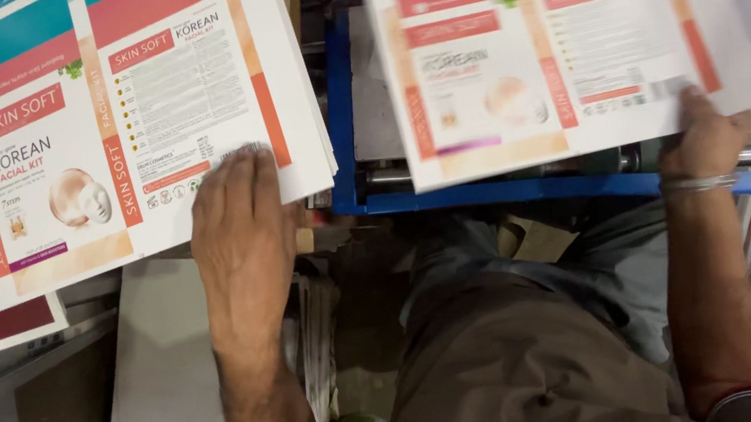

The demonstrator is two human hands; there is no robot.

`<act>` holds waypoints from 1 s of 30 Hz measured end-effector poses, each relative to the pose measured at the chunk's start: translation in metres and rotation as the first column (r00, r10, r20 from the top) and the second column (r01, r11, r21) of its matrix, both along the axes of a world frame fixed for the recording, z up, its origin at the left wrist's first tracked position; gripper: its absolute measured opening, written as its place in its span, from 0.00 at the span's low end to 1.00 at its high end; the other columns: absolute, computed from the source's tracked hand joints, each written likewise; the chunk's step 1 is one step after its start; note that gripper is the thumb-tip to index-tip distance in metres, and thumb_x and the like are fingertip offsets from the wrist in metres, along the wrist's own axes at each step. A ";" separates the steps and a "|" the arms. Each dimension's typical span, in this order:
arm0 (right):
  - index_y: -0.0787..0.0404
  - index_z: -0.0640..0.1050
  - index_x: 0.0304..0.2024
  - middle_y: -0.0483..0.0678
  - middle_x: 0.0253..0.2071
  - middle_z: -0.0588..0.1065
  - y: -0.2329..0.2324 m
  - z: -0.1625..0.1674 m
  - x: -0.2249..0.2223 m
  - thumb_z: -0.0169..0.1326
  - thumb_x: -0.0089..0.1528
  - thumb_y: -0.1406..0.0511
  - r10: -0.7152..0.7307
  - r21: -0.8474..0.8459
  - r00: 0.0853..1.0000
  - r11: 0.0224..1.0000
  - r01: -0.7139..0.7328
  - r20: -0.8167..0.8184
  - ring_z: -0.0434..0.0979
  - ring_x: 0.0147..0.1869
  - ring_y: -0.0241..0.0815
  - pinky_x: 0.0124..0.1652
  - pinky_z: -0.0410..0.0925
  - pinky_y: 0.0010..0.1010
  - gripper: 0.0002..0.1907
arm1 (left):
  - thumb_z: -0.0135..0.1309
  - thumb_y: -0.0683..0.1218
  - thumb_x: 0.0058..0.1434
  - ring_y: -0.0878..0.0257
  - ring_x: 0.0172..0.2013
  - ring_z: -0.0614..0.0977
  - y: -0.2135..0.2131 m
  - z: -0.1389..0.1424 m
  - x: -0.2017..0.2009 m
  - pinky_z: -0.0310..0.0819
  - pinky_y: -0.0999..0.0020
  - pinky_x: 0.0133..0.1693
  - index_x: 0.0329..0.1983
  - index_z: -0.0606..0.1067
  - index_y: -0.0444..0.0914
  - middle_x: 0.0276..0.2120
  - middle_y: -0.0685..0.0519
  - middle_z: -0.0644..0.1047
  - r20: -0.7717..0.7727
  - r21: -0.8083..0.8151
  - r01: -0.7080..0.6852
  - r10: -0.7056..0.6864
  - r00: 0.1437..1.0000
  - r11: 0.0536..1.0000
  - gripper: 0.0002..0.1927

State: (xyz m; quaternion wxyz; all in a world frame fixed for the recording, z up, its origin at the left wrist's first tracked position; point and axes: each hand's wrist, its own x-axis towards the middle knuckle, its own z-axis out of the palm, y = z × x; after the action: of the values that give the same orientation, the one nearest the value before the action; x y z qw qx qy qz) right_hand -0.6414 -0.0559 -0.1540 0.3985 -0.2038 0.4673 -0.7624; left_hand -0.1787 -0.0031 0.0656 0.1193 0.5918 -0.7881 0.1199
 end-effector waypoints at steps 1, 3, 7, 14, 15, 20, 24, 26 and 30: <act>0.75 0.65 0.67 0.61 0.63 0.74 -0.001 -0.002 -0.009 0.48 0.69 0.81 -0.019 -0.001 1.000 1.000 0.019 0.007 0.82 0.62 0.52 0.62 0.79 0.40 0.23 | 0.62 0.42 0.62 0.47 0.62 0.76 -0.004 -0.002 0.002 0.71 0.53 0.64 0.61 0.76 0.29 0.58 0.41 0.77 0.019 -0.024 0.018 -0.018 1.000 1.000 0.24; 0.75 0.65 0.67 0.63 0.62 0.74 -0.001 -0.006 -0.020 0.46 0.68 0.80 -0.058 -0.007 0.998 0.998 0.058 0.020 0.82 0.61 0.53 0.62 0.80 0.43 0.23 | 0.63 0.42 0.63 0.48 0.58 0.79 -0.008 -0.006 0.007 0.75 0.55 0.59 0.58 0.76 0.29 0.54 0.40 0.79 0.012 -0.058 0.045 -0.045 0.999 0.997 0.21; 0.76 0.66 0.64 0.64 0.61 0.73 0.017 -0.016 -0.017 0.44 0.67 0.80 -0.090 0.010 0.995 0.996 0.090 -0.037 0.82 0.61 0.55 0.62 0.80 0.44 0.21 | 0.62 0.38 0.63 0.51 0.54 0.83 -0.001 -0.013 0.018 0.79 0.60 0.56 0.55 0.78 0.29 0.51 0.42 0.81 0.042 -0.124 0.057 -0.053 0.998 0.991 0.18; 0.77 0.67 0.67 0.64 0.64 0.73 0.080 -0.033 -0.010 0.43 0.69 0.81 -0.071 0.044 0.977 0.996 0.082 -0.203 0.80 0.67 0.55 0.68 0.76 0.41 0.22 | 0.64 0.36 0.58 0.54 0.52 0.84 -0.002 -0.021 0.016 0.80 0.61 0.52 0.51 0.80 0.32 0.49 0.47 0.82 0.017 -0.138 0.041 -0.039 0.999 0.990 0.17; 0.77 0.67 0.67 0.64 0.65 0.73 0.089 -0.036 -0.008 0.43 0.70 0.81 -0.079 0.072 0.973 0.993 0.096 -0.217 0.79 0.68 0.54 0.69 0.76 0.41 0.21 | 0.64 0.36 0.58 0.54 0.52 0.84 -0.003 -0.024 0.016 0.80 0.62 0.52 0.51 0.80 0.33 0.49 0.47 0.82 0.012 -0.143 0.038 -0.037 0.999 0.989 0.17; 0.77 0.67 0.66 0.62 0.64 0.73 0.115 -0.035 0.011 0.44 0.69 0.81 -0.052 0.052 0.991 0.997 0.059 -0.124 0.78 0.68 0.52 0.70 0.74 0.40 0.22 | 0.65 0.37 0.58 0.55 0.52 0.84 -0.002 -0.027 0.016 0.80 0.62 0.52 0.50 0.80 0.33 0.49 0.47 0.82 0.019 -0.138 0.025 -0.022 1.000 0.990 0.16; 0.74 0.68 0.67 0.58 0.64 0.73 0.110 -0.030 0.016 0.45 0.69 0.78 -0.017 0.025 0.993 0.999 0.020 -0.117 0.77 0.68 0.49 0.69 0.72 0.37 0.22 | 0.65 0.37 0.59 0.56 0.52 0.84 0.001 -0.028 0.016 0.80 0.62 0.51 0.49 0.80 0.34 0.48 0.48 0.82 0.003 -0.148 0.024 -0.024 1.000 0.989 0.15; 0.76 0.70 0.66 0.59 0.63 0.74 0.100 -0.029 0.012 0.47 0.71 0.77 -0.004 -0.042 0.979 0.999 -0.005 -0.202 0.77 0.64 0.48 0.66 0.71 0.36 0.20 | 0.65 0.36 0.58 0.55 0.51 0.85 0.004 -0.026 0.015 0.80 0.62 0.51 0.49 0.80 0.34 0.48 0.48 0.83 -0.007 -0.140 0.032 -0.034 0.999 0.990 0.15; 0.78 0.70 0.65 0.59 0.62 0.74 0.066 -0.034 0.006 0.52 0.73 0.75 -0.105 -0.061 0.980 0.994 0.096 -0.170 0.75 0.65 0.48 0.67 0.71 0.37 0.18 | 0.64 0.36 0.55 0.55 0.51 0.84 0.009 -0.023 0.011 0.80 0.61 0.51 0.49 0.80 0.33 0.48 0.47 0.83 -0.013 -0.111 0.039 -0.041 0.999 0.993 0.17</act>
State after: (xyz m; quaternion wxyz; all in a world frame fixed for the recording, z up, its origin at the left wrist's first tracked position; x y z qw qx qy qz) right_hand -0.6355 0.0096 -0.1878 0.3119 -0.2559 0.4897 -0.7729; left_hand -0.1672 0.0062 0.0426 0.1602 0.5692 -0.7911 0.1564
